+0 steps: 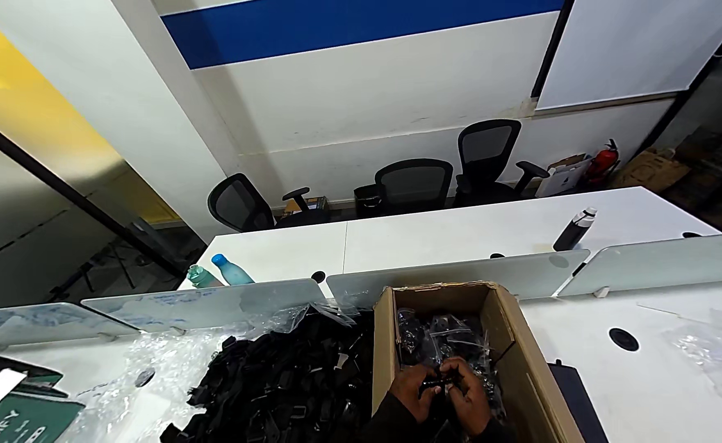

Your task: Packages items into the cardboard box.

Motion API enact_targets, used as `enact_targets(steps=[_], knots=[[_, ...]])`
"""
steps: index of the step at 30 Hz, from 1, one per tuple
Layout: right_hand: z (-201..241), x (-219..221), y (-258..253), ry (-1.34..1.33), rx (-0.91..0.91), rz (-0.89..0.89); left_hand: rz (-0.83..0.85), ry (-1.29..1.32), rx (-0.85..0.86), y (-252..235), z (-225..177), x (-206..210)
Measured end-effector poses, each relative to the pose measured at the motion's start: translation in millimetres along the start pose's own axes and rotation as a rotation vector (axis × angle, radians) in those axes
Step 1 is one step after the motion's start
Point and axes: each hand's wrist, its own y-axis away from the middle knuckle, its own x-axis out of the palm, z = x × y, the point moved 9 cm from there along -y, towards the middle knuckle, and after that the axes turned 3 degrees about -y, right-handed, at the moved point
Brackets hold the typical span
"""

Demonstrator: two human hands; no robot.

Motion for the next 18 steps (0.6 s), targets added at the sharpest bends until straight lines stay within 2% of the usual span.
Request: enact_targets(steps=[2,5,9,14,18], knots=[[1.1,-2.1,-0.3,0.006,-0.023,-0.014,-0.014,-0.001,0.012,0.5,0.3,-0.3],[-2.3,-4.3,0.4,0.064,0.104,-0.057,0.001,0.016,-0.01,1.0,0.7,-1.1],[-10.9,8.4,1.9,0.086,0.189,0.093,0.011,0.016,-0.001,2.0,-2.5,-1.8],[-7.9,5.4,2.5,0.093,0.159,0.025,0.022,0.031,0.019,0.8,-1.3,0.4],[3.2,1.8,2.0,0.058,0.007,-0.042,0.044,0.036,0.0,0.0,-3.4,1.8]])
